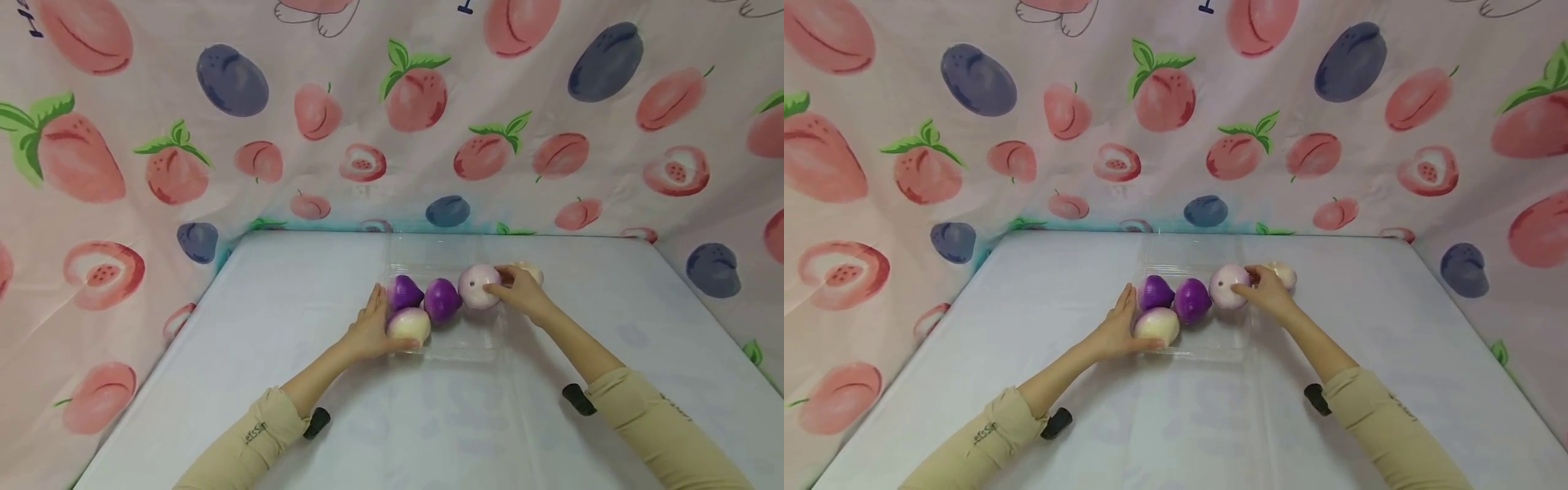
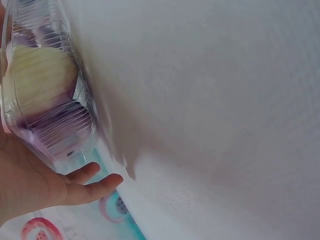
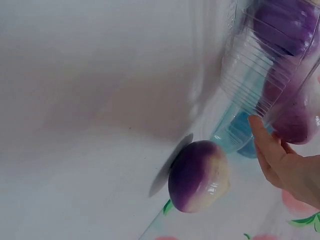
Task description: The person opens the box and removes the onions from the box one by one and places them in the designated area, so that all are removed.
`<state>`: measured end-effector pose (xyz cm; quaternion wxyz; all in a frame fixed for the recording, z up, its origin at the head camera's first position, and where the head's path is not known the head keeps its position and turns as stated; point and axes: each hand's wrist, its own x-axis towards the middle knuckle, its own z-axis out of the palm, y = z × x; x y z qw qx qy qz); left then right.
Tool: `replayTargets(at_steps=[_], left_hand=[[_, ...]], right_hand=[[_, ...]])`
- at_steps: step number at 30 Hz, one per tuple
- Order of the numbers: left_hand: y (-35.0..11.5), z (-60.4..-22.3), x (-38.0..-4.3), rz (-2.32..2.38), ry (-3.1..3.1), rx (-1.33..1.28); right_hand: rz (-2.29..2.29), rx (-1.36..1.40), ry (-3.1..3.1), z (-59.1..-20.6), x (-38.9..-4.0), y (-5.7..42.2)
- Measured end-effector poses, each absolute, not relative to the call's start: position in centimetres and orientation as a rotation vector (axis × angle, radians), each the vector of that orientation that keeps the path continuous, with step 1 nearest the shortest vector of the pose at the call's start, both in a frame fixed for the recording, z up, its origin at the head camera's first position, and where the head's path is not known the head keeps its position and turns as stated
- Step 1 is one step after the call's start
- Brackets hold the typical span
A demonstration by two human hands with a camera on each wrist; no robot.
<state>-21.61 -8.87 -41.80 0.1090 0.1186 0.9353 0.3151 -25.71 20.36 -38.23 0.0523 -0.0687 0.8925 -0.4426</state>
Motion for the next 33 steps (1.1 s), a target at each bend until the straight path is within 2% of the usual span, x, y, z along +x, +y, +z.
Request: replayTargets(at_steps=[19,33], left_hand=[[-8.9,-41.8,-21.7,0.920,2.740,0.335],[-9.0,-41.8,-21.6,0.932,2.734,0.347]], right_hand=[[-1.484,-0.315,2.644,-38.1,-25.5,20.8],[-1.567,-0.536,2.627,-38.3,-25.0,21.7]])
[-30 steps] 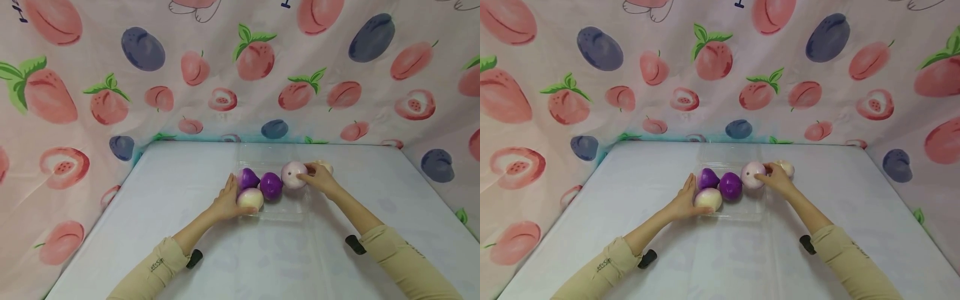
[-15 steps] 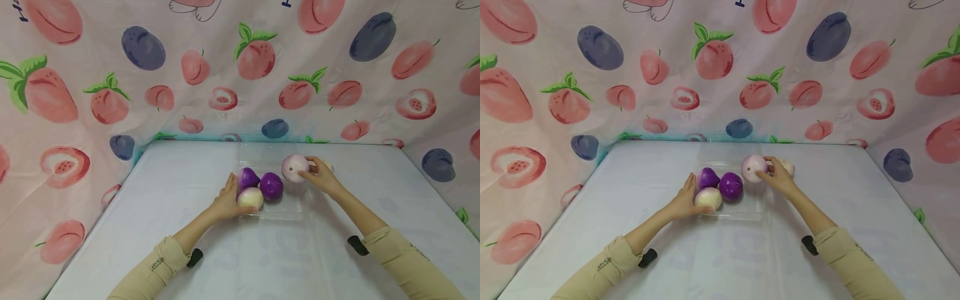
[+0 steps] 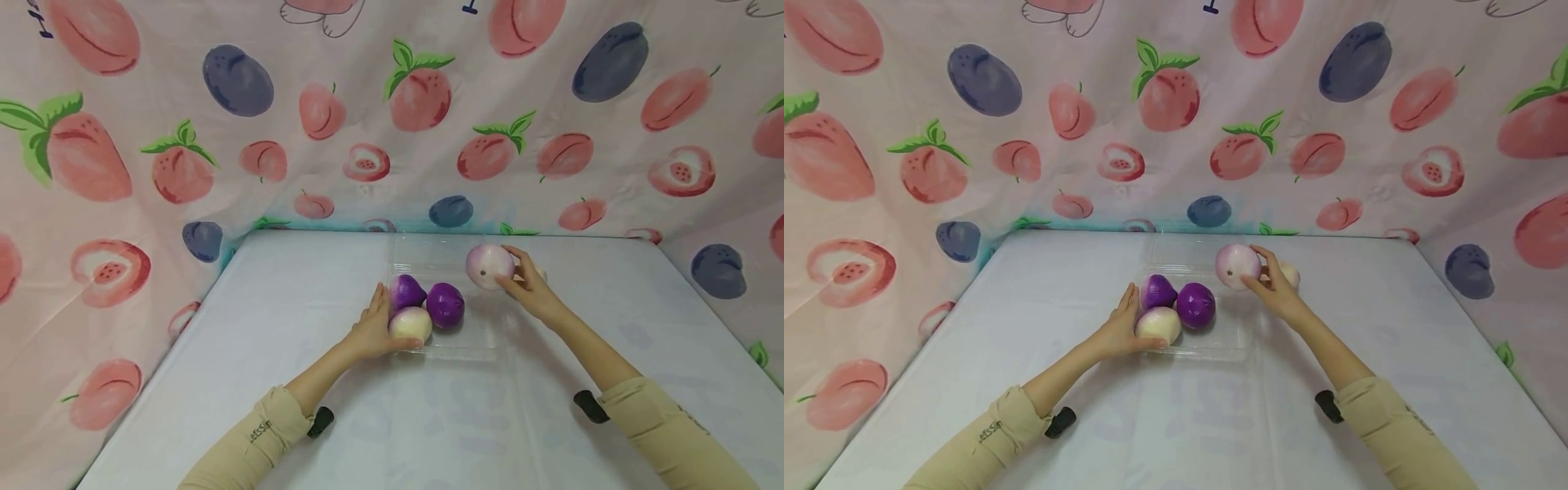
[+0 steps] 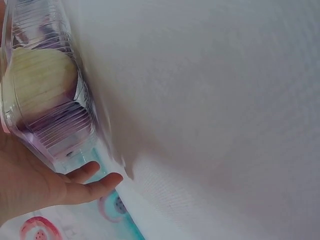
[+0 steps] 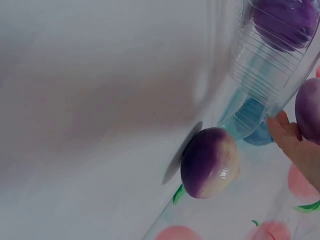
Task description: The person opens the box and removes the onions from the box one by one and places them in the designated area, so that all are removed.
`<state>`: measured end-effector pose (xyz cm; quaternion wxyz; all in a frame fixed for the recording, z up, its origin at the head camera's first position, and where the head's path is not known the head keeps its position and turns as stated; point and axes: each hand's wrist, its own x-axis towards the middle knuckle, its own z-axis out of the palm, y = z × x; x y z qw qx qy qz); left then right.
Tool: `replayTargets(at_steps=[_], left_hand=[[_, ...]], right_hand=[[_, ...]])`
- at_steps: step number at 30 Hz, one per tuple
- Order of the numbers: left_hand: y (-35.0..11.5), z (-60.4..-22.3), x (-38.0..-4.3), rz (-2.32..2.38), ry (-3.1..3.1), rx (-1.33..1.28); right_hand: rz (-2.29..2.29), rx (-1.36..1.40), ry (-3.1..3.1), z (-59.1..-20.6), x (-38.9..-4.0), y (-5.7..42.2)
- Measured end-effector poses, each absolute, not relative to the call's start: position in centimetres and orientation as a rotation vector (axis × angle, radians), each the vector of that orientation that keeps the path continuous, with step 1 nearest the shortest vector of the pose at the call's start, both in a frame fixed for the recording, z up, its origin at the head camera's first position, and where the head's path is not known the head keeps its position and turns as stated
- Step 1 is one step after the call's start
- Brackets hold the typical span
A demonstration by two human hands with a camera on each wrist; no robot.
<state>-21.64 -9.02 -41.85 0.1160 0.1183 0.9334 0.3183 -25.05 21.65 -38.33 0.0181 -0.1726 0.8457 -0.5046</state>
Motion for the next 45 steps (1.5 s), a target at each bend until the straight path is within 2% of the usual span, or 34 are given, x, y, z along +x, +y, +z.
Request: replayTargets(at_steps=[10,17,24,45], left_hand=[[-8.9,-41.5,-21.5,0.949,2.735,0.344],[-8.9,-41.6,-21.6,0.951,2.738,0.345],[-8.9,-41.6,-21.7,0.955,2.733,0.343],[-8.8,-41.6,-21.6,0.956,2.735,0.341]], right_hand=[[-1.672,-0.321,2.578,-38.3,-25.0,22.2],[-1.827,-0.348,2.570,-38.4,-24.8,22.6],[-2.141,-0.436,2.259,-38.9,-24.8,23.0],[-1.791,-0.354,2.544,-38.6,-24.0,25.7]])
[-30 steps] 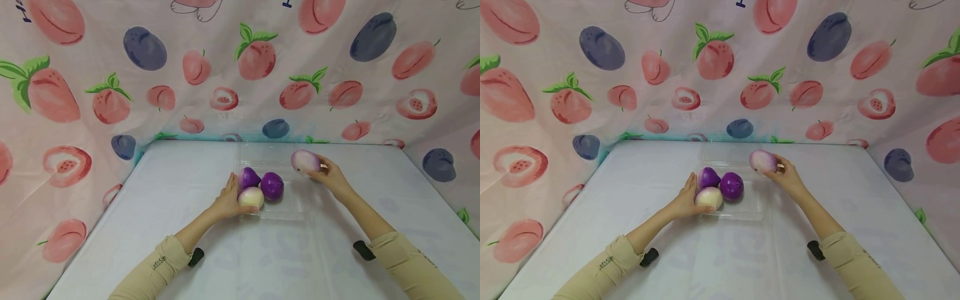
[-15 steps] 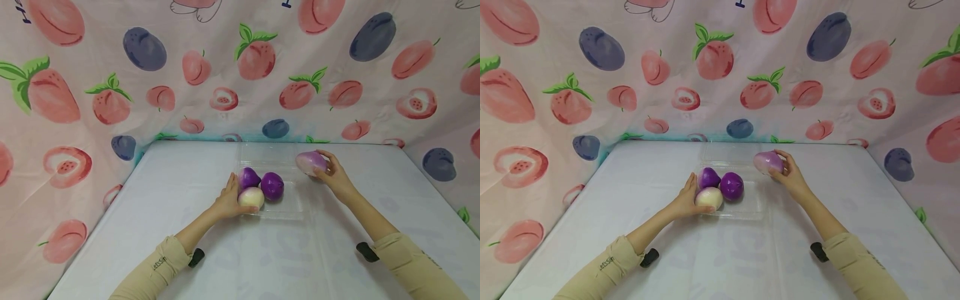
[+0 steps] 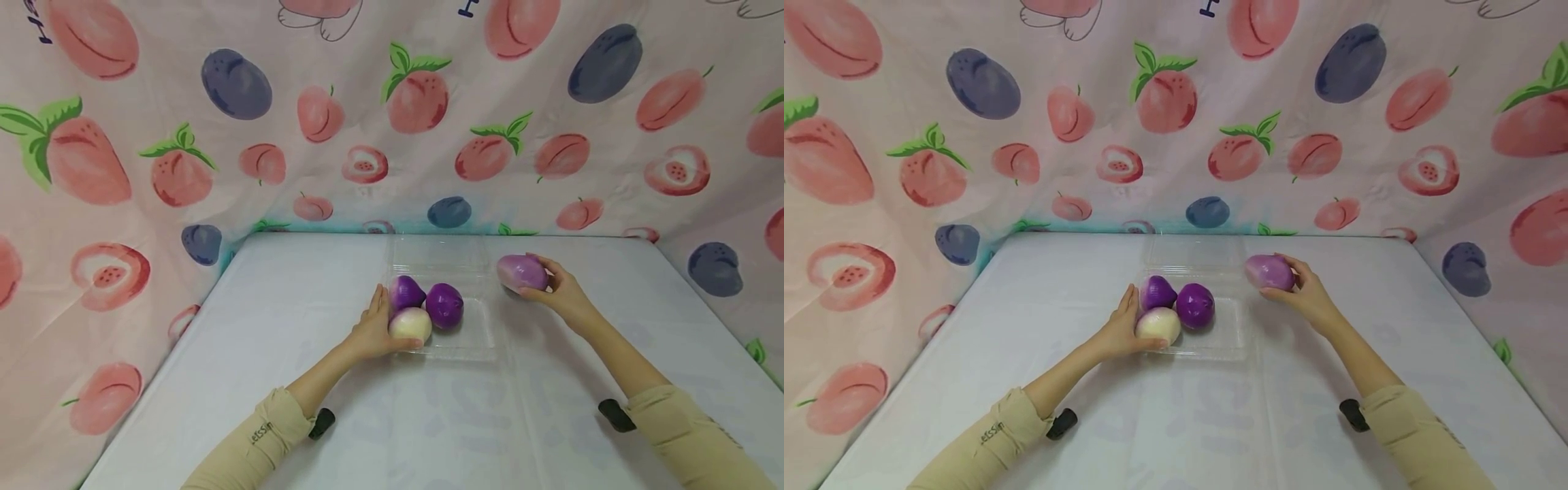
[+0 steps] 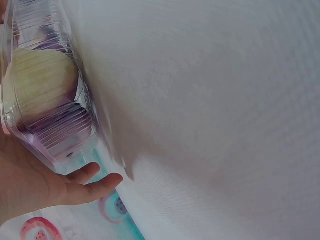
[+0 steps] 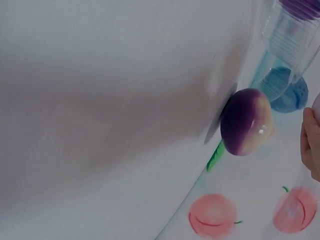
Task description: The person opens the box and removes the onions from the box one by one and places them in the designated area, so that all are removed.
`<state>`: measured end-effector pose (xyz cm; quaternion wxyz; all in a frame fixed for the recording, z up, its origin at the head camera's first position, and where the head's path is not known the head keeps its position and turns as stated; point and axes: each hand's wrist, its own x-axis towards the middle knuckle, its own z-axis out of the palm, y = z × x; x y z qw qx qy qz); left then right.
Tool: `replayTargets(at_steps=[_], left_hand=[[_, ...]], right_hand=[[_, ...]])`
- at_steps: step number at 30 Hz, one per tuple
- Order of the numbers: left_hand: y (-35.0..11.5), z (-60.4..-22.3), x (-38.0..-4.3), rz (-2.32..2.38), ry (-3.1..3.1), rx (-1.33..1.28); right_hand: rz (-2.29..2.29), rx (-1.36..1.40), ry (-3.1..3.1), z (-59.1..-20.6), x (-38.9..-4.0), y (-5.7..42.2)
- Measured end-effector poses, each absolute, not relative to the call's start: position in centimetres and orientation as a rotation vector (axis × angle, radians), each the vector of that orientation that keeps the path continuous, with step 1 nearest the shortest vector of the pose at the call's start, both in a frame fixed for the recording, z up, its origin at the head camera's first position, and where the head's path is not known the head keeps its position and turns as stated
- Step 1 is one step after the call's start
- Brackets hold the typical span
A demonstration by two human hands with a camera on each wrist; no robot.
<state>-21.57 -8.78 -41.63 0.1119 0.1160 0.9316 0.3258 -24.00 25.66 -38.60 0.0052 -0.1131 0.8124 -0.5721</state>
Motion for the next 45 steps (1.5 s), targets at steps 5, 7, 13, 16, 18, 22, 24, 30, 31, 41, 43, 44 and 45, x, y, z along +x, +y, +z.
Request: replayTargets(at_steps=[5,7,13,16,18,22,24,30,31,41,43,44,45], left_hand=[[-8.7,-41.7,-21.6,0.949,2.739,0.337],[-8.7,-41.6,-21.6,0.943,2.742,0.336],[-8.7,-41.6,-21.6,0.925,2.746,0.342],[-8.8,-41.6,-21.6,0.924,2.745,0.347],[-8.8,-41.5,-21.6,0.925,2.744,0.348],[-8.8,-41.6,-21.6,0.921,2.746,0.348],[-8.8,-41.7,-21.7,0.919,2.749,0.348],[-8.8,-41.6,-21.6,0.910,2.748,0.349],[-8.8,-41.5,-21.6,0.910,2.747,0.347],[-8.7,-41.6,-21.5,0.918,2.742,0.329],[-8.7,-41.6,-21.5,0.920,2.742,0.326],[-8.7,-41.5,-21.5,0.922,2.741,0.324],[-8.7,-41.5,-21.5,0.923,2.741,0.324]], right_hand=[[-1.797,-0.375,2.604,-38.8,-23.9,26.8],[-1.777,-0.362,2.633,-38.8,-24.0,27.3],[-1.751,-0.324,2.714,-39.2,-24.0,28.3],[-1.685,-0.287,2.767,-39.4,-23.9,28.8],[-1.629,-0.265,2.792,-39.4,-23.9,29.1],[-1.557,-0.234,2.805,-39.5,-23.9,29.9],[-1.542,-0.223,2.809,-39.5,-23.9,30.3],[-1.488,-0.237,2.873,-40.4,-24.3,31.7],[-1.477,-0.243,2.884,-40.6,-24.4,31.9],[-1.398,-0.180,2.965,-41.4,-25.1,32.9],[-1.386,-0.182,2.976,-41.5,-25.4,32.9],[-1.375,-0.176,2.977,-41.5,-25.5,33.0],[-1.364,-0.167,2.979,-41.5,-25.6,33.0]])
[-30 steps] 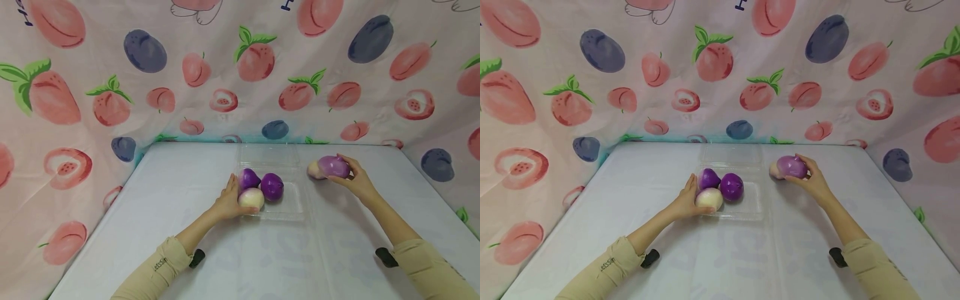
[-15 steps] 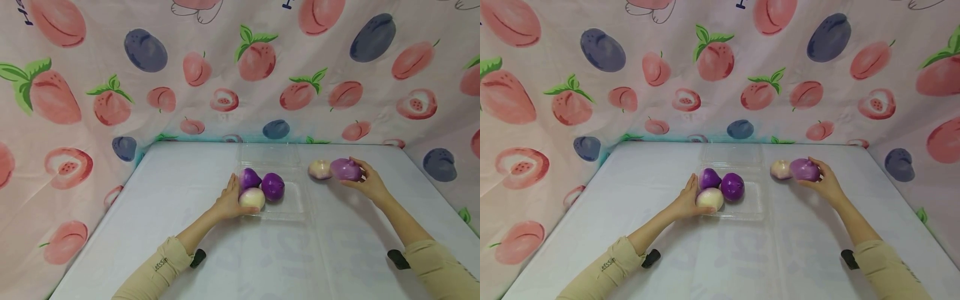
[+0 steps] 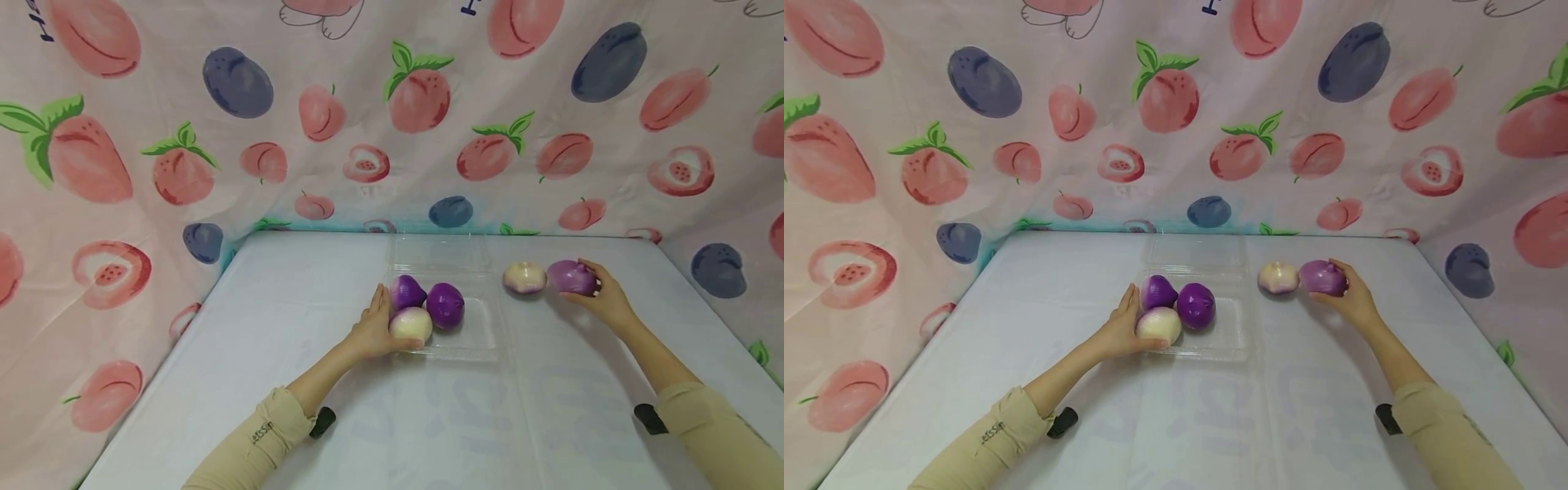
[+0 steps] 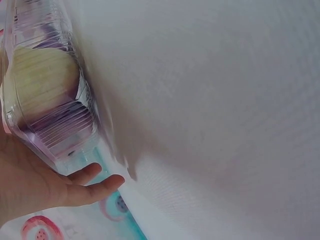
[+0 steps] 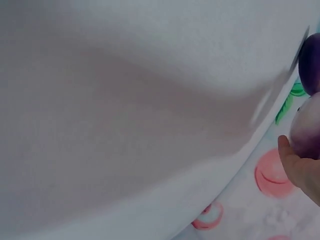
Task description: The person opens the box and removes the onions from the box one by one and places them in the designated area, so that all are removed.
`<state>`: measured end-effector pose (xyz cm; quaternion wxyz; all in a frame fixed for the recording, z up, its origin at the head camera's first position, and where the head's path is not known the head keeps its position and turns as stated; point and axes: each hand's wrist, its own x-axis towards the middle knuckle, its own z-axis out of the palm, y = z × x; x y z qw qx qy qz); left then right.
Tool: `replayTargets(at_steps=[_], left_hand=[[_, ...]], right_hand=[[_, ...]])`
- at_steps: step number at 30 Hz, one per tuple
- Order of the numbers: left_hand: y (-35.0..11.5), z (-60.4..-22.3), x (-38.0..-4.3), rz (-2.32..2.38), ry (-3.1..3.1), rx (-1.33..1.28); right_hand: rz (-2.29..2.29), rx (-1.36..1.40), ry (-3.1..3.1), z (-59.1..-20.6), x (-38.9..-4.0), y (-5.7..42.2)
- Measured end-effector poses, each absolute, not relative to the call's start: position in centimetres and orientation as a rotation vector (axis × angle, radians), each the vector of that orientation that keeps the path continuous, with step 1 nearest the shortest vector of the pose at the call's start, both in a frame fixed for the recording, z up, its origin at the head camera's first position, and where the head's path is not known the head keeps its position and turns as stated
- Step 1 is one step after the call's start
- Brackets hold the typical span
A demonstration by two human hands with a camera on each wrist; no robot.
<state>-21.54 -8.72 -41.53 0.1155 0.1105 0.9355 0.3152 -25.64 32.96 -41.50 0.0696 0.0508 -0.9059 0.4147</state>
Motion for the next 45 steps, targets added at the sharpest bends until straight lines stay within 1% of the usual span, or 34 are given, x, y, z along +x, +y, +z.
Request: replayTargets(at_steps=[8,17,29,36,45], left_hand=[[-8.7,-41.3,-21.6,0.924,2.735,0.324],[-8.8,-41.3,-21.6,0.924,2.742,0.322],[-8.8,-41.9,-21.7,0.922,2.741,0.322],[-8.7,-41.6,-21.5,0.927,2.739,0.316],[-8.8,-41.6,-21.6,0.909,2.749,0.316]], right_hand=[[1.238,0.062,-2.759,-41.7,-26.7,33.0],[1.137,0.050,-2.802,-42.3,-28.2,33.6],[1.140,0.044,-2.860,-42.2,-28.5,33.3],[1.142,0.055,-2.855,-42.7,-28.9,33.3],[1.180,-0.001,-2.918,-42.3,-28.9,33.3]])
